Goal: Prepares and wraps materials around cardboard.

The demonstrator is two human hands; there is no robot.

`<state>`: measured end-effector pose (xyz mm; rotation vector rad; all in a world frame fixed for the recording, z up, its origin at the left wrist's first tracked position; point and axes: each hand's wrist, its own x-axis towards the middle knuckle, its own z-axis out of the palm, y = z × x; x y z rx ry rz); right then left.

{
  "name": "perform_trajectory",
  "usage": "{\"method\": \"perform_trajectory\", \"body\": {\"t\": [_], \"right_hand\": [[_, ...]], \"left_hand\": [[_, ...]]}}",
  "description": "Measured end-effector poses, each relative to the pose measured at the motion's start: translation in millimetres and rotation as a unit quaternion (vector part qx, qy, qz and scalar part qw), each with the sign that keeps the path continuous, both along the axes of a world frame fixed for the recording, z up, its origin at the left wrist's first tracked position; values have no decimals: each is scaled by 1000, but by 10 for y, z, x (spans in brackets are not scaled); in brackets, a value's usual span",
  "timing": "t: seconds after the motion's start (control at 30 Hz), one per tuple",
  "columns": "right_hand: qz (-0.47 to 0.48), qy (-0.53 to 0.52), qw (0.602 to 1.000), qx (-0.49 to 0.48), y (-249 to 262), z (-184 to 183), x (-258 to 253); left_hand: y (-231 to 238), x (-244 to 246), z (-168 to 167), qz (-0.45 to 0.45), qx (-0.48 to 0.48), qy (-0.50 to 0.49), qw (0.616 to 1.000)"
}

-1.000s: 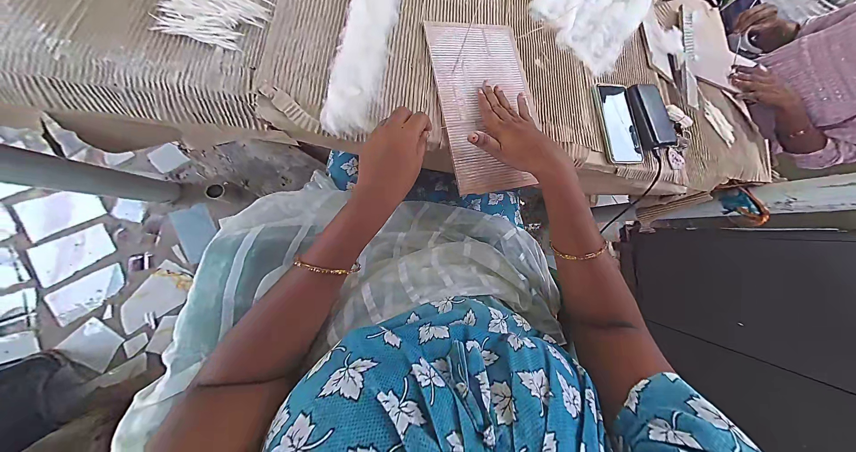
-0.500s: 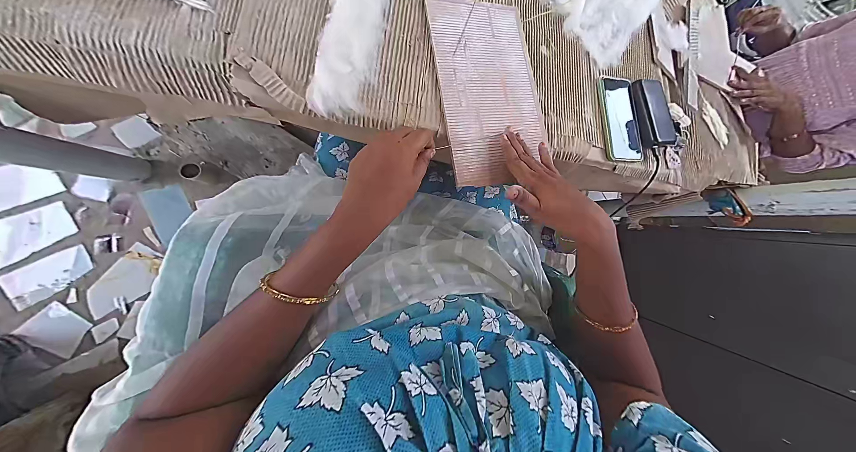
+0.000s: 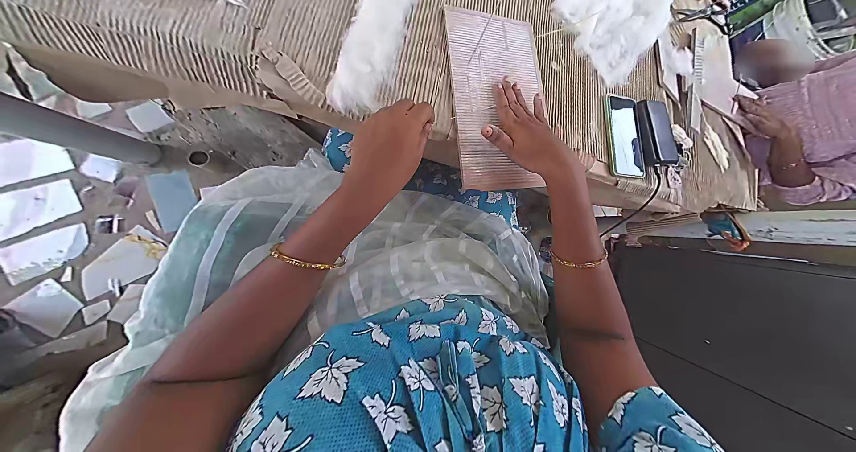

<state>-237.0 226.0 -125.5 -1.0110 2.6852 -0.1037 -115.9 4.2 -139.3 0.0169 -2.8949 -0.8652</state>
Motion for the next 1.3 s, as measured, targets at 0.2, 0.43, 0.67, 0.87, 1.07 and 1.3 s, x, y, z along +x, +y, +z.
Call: {"method": "perform_trajectory", "body": {"t": [0.2, 0.43, 0.67, 0.87, 1.07, 1.3], "right_hand": [[-9, 1, 1000, 26, 314, 48, 436], [-8, 15, 1000, -26, 546, 198, 668], [7, 8, 1000, -16, 64, 81, 39], [4, 10, 1000, 9, 114, 2, 198], [9, 0, 1000, -21, 502, 47, 682], [-149, -84, 886, -431, 881, 170, 966]], "left_hand": [[86, 62, -37, -29, 4, 5, 1000], [88, 117, -92, -27, 8, 39, 999], [82, -15, -29, -11, -12, 42, 999], [108, 54, -97, -13, -4, 36, 999], [160, 144, -115, -49, 45, 0, 998], [-19, 226, -243, -38, 211, 20, 976]]}}
